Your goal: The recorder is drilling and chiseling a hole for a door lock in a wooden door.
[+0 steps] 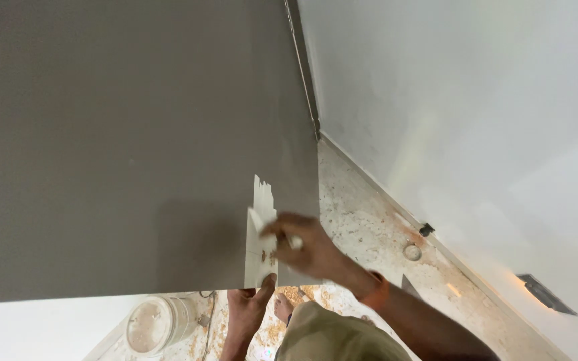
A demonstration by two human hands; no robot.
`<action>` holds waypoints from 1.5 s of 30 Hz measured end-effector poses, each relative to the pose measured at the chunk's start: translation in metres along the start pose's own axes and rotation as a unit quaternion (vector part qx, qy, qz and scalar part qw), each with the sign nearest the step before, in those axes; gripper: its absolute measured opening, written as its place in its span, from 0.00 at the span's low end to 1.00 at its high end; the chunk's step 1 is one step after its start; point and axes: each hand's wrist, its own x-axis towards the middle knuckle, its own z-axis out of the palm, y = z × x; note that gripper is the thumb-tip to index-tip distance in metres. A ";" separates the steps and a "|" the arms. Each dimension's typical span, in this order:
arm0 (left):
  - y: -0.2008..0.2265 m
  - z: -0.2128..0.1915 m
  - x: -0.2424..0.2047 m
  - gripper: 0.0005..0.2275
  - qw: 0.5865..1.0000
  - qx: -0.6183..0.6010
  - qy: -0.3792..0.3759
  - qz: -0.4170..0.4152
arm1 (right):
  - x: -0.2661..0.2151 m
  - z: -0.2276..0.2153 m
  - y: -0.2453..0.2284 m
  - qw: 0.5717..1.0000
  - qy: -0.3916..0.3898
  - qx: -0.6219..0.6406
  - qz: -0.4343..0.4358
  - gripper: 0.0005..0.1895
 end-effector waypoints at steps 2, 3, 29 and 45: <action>-0.001 -0.002 0.004 0.06 1.000 -0.002 -0.003 0.026 | -0.053 -0.018 -0.033 0.995 -0.097 0.020 0.014 0.13; -0.006 -0.004 0.004 0.07 0.999 0.014 -0.019 0.030 | -0.079 -0.030 -0.056 0.976 -0.209 0.038 0.057 0.05; 0.006 -0.006 0.007 0.11 0.985 -0.050 0.023 0.164 | 0.075 0.012 0.023 0.970 0.173 0.029 0.169 0.04; 0.009 -0.014 0.002 0.17 0.978 -0.016 -0.022 0.206 | -0.045 0.000 0.001 0.995 0.024 0.037 0.084 0.12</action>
